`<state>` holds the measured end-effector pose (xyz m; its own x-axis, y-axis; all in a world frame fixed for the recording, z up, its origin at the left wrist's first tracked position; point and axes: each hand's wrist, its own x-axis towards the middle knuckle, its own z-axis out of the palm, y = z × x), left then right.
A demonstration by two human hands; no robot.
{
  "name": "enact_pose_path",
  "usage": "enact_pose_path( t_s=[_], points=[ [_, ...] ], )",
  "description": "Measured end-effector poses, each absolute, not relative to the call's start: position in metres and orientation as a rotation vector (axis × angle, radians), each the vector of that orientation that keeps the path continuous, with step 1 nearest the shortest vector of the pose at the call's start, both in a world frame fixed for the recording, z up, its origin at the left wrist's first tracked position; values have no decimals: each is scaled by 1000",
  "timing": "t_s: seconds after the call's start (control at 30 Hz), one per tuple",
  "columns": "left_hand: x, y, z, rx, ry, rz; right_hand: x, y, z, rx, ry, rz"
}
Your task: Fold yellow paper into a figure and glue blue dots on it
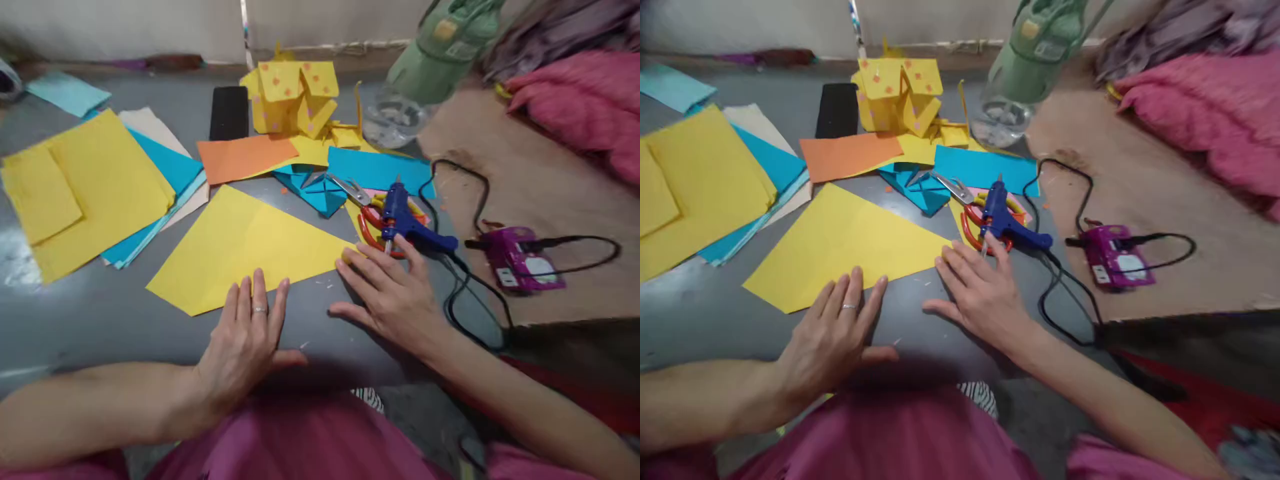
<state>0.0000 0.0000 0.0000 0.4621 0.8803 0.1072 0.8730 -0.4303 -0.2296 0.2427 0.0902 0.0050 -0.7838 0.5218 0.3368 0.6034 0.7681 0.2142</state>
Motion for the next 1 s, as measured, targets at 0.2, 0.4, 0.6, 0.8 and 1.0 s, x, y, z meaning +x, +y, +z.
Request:
enact_pose_path(
  t_s=[0.2, 0.4, 0.6, 0.8, 1.0],
  points=[
    [-13, -15, -15, -2495, -1573, -31, 254, 92, 8, -1077, -2703, -549],
    [-53, -43, -28, -2394, -1567, -144, 253, 92, -1, -1067, -2676, -532],
    [-84, -64, -27, -2297, -1642, -240, 245, 95, -4, -1014, -2630, -535],
    [-97, -46, -14, -2219, -1745, -276, 238, 87, 6, -921, -2620, -474],
    [-103, -17, 5, -2187, -2077, -159, 201, 99, 23, -952, -2731, -59]
  ],
)
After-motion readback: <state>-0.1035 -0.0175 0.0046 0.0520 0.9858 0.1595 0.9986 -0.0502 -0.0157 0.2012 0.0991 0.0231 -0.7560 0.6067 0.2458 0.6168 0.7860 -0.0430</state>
